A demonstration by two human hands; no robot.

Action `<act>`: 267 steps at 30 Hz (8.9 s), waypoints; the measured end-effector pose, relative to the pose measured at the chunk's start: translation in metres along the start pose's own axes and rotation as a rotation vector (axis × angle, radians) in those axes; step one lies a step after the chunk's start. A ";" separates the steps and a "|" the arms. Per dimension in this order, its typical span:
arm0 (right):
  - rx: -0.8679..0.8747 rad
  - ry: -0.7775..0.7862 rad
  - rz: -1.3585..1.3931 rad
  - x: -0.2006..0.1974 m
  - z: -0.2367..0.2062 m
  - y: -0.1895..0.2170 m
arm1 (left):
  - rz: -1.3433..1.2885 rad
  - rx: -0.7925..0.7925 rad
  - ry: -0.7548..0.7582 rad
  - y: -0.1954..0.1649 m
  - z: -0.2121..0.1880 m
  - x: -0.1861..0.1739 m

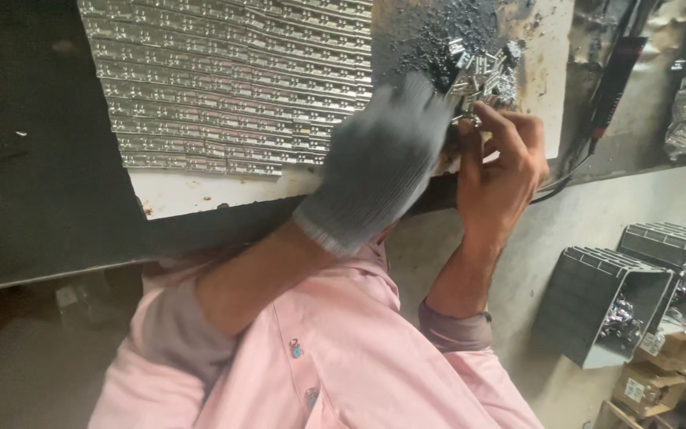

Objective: The person repeatedly picks up small metal components from a tray and places them into a grid-like fixture on the workbench. The person uses both hands to handle the components, with the left hand wearing a protective glove. The task continues throughout the clip without a visible final state.

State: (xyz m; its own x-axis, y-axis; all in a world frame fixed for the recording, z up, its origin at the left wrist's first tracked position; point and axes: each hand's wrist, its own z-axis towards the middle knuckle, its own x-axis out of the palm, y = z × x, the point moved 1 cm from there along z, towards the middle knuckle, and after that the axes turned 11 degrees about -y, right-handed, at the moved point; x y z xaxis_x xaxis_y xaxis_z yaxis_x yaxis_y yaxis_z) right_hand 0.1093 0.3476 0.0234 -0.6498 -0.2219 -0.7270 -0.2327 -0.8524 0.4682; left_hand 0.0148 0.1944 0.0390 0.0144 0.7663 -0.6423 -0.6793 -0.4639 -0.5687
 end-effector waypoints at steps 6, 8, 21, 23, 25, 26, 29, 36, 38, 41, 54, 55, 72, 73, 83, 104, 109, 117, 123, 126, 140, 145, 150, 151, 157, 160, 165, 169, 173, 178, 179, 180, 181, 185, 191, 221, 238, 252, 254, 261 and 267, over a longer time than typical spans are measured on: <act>0.159 -0.064 0.217 0.002 -0.004 -0.019 | 0.030 0.025 0.018 -0.001 0.026 0.055; 0.312 -0.093 0.366 0.002 -0.008 -0.025 | -0.037 0.027 -0.045 -0.001 0.020 0.053; 0.347 -0.190 0.652 0.000 -0.016 -0.035 | -0.269 -0.098 -0.044 -0.003 0.019 0.041; 0.356 -0.154 0.668 -0.002 -0.020 -0.030 | -0.428 -0.189 -0.011 -0.006 0.007 0.023; 0.323 -0.055 0.698 -0.007 -0.027 -0.018 | -0.531 -0.147 -0.024 -0.001 -0.017 -0.008; 0.303 -0.005 0.720 -0.009 -0.030 -0.011 | -0.577 -0.123 -0.033 0.003 -0.031 -0.025; 0.252 0.101 0.667 -0.013 -0.039 0.016 | -0.484 -0.125 0.012 0.019 -0.067 -0.064; -0.088 0.319 0.455 0.000 -0.044 0.076 | -0.070 -0.061 -0.152 0.045 -0.095 -0.093; -0.150 0.294 0.425 0.008 -0.043 0.087 | -0.030 -0.033 -0.100 0.049 -0.096 -0.091; -0.213 0.303 0.352 0.014 -0.039 0.095 | 0.022 -0.026 -0.039 0.052 -0.096 -0.086; -0.257 0.282 0.272 0.022 -0.046 0.100 | -0.046 -0.089 0.068 0.059 -0.092 -0.096; -0.257 0.276 0.275 0.023 -0.047 0.101 | -0.035 -0.093 0.060 0.059 -0.092 -0.095; -0.245 0.264 0.314 0.032 -0.050 0.100 | 0.024 -0.141 -0.010 0.053 -0.097 -0.088; -0.246 0.275 0.303 0.032 -0.050 0.100 | 0.021 -0.140 -0.012 0.053 -0.097 -0.088; -0.161 0.235 0.103 0.034 -0.039 0.092 | -0.027 -0.151 -0.044 0.054 -0.097 -0.091; -0.259 0.199 0.201 0.032 -0.027 0.091 | -0.033 -0.161 -0.039 0.044 -0.082 -0.103; 0.024 -0.094 0.108 0.000 -0.009 0.041 | -0.098 -0.090 0.009 0.022 -0.070 -0.092; 0.047 -0.027 0.024 -0.003 -0.007 -0.005 | 0.001 0.115 0.082 -0.007 0.017 0.029; 0.306 -0.105 0.481 -0.005 -0.015 -0.023 | 0.031 0.120 0.046 0.003 0.025 0.062; 0.414 -0.169 0.556 -0.002 -0.017 -0.026 | -0.014 0.087 0.019 0.002 0.026 0.052; -0.081 0.235 0.458 -0.003 -0.046 0.057 | -0.005 -0.058 0.051 0.026 -0.096 -0.095; -0.256 0.174 0.361 0.005 -0.042 0.075 | 0.035 -0.015 0.024 0.033 -0.097 -0.080; -0.299 0.210 0.258 0.010 -0.041 0.082 | 0.008 -0.045 0.049 0.037 -0.098 -0.078; -0.298 0.216 0.262 0.010 -0.041 0.082 | 0.015 -0.048 0.052 0.037 -0.097 -0.078; -0.265 0.198 0.245 0.014 -0.047 0.086 | 0.030 -0.070 0.056 0.037 -0.092 -0.076; -0.242 0.172 0.267 0.014 -0.050 0.087 | 0.016 -0.083 0.049 0.037 -0.092 -0.075; -0.213 0.159 0.227 0.015 -0.052 0.088 | -0.003 -0.101 0.042 0.037 -0.093 -0.074; -0.220 0.186 0.235 0.016 -0.051 0.087 | -0.009 -0.119 0.051 0.037 -0.094 -0.074; -0.223 0.190 0.255 0.017 -0.051 0.087 | -0.031 -0.125 0.027 0.038 -0.095 -0.072; -0.194 0.188 0.243 0.018 -0.052 0.088 | 0.000 -0.114 0.012 0.037 -0.095 -0.072; -0.186 0.180 0.249 0.019 -0.052 0.088 | 0.002 -0.115 0.008 0.037 -0.095 -0.072; -0.177 0.176 0.257 0.020 -0.052 0.088 | 0.023 -0.122 0.013 0.036 -0.095 -0.072; -0.168 0.172 0.262 0.021 -0.052 0.087 | 0.041 -0.129 0.018 0.036 -0.094 -0.072; -0.150 0.171 0.284 0.021 -0.053 0.082 | 0.080 -0.121 0.013 0.032 -0.089 -0.076; -0.020 -0.043 0.211 -0.008 -0.033 0.039 | -0.007 -0.050 -0.019 0.011 -0.080 -0.083; -0.085 0.189 0.355 -0.001 -0.039 0.049 | -0.286 -0.210 0.056 0.009 -0.077 -0.073; -0.175 0.230 0.292 0.000 -0.037 0.052 | -0.014 -0.082 0.120 0.015 -0.074 -0.062; -0.128 0.212 0.326 0.007 -0.039 0.058 | 0.004 -0.124 0.119 0.019 -0.078 -0.064; -0.118 0.217 0.311 0.008 -0.041 0.058 | 0.014 -0.106 0.113 0.019 -0.076 -0.064; 0.027 0.046 0.356 -0.002 -0.025 0.036 | 0.019 -0.092 0.117 0.011 -0.066 -0.065; -0.017 -0.053 -0.119 0.005 0.001 0.006 | 0.058 0.084 0.056 -0.015 -0.020 -0.009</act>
State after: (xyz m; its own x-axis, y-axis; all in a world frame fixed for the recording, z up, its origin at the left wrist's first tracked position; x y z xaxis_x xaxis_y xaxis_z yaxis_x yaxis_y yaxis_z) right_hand 0.1040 0.3419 0.0227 -0.6558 -0.0934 -0.7491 -0.2988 -0.8791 0.3712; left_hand 0.0390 0.1853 0.0432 0.0128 0.7120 -0.7020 -0.7394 -0.4659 -0.4860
